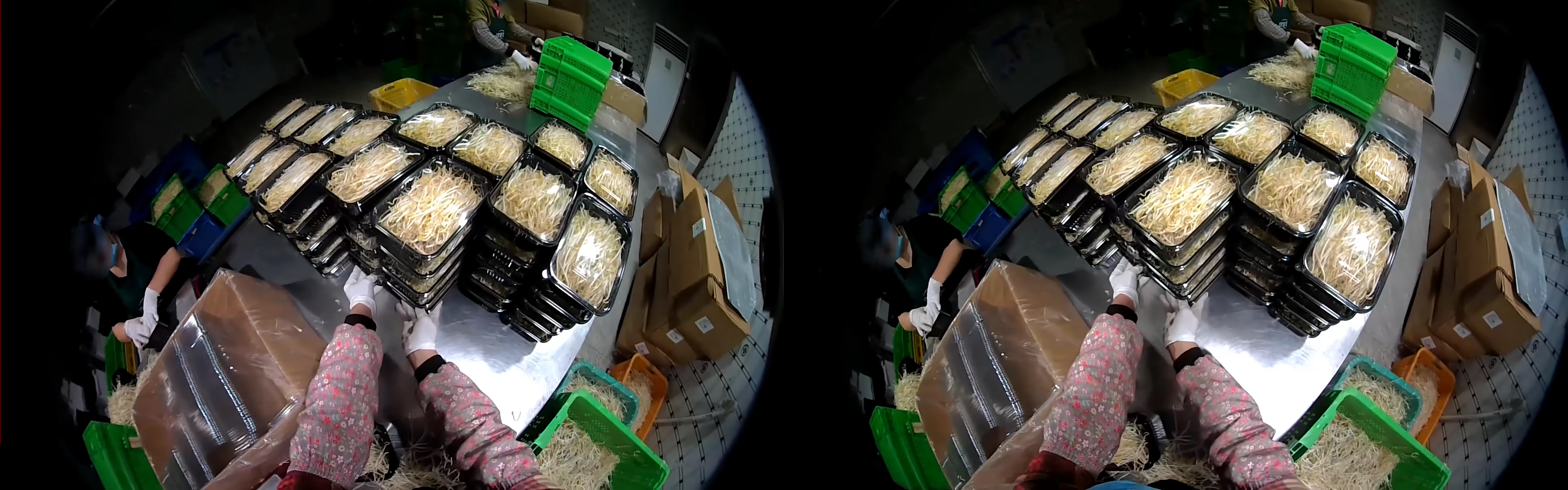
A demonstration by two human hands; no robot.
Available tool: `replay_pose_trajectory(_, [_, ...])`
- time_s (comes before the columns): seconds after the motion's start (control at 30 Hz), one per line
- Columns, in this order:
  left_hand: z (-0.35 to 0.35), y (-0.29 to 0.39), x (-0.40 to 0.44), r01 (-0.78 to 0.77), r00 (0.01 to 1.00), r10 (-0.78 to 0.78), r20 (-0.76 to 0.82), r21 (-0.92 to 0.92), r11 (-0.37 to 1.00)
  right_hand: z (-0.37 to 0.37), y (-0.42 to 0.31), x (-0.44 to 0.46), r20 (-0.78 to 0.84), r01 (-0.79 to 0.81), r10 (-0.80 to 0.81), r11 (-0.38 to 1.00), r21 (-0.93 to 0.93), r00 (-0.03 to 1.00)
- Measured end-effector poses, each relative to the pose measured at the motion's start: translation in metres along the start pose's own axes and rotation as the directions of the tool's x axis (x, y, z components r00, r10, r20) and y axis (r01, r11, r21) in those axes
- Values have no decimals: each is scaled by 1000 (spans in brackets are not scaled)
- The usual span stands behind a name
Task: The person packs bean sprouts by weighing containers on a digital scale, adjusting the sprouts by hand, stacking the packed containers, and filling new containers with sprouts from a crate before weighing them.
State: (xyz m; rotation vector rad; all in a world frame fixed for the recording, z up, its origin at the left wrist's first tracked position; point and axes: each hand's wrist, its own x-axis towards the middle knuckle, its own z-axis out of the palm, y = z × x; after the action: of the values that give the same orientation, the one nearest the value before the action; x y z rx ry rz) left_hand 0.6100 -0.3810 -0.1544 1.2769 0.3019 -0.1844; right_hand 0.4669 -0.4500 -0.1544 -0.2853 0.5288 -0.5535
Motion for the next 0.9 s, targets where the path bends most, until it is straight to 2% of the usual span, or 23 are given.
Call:
replay_pose_trajectory(0.03, [3,-5,8,-17,999,17,46,-2,1000,-5,0,9,46,34,-36,999,25,998])
replay_pose_trajectory(0.1, [9,-12,17,2,998,-4,68,20,1000,0,-15,12,13,-14,15,998,-55,1000])
replay_pose_trajectory(0.2, [27,-16,23,1,996,-1,86,-1,1000,4,-26,27,35,12,-12,1000,-10,999])
replay_pose_trajectory(0.3, [56,-6,12,-15,1000,15,-7,20,1000,4,-36,39,71,36,-36,999,-10,997])
replay_pose_trajectory(0.4, [68,-11,19,-15,1000,14,19,48,999,1,-44,51,84,19,-17,1000,-17,996])
replay_pose_trajectory(0.47, [76,-11,21,-28,997,25,79,42,999,4,-50,56,99,48,-43,997,-57,994])
replay_pose_trajectory(0.53, [89,-14,23,-48,996,47,75,15,999,7,-55,61,22,73,-71,989,-131,997])
replay_pose_trajectory(0.63, [101,-13,21,-33,996,34,86,-10,999,4,-58,66,75,103,-93,984,-143,993])
replay_pose_trajectory(0.9, [115,-14,26,-26,995,28,98,-21,999,-8,-46,84,100,185,-178,981,-61,979])
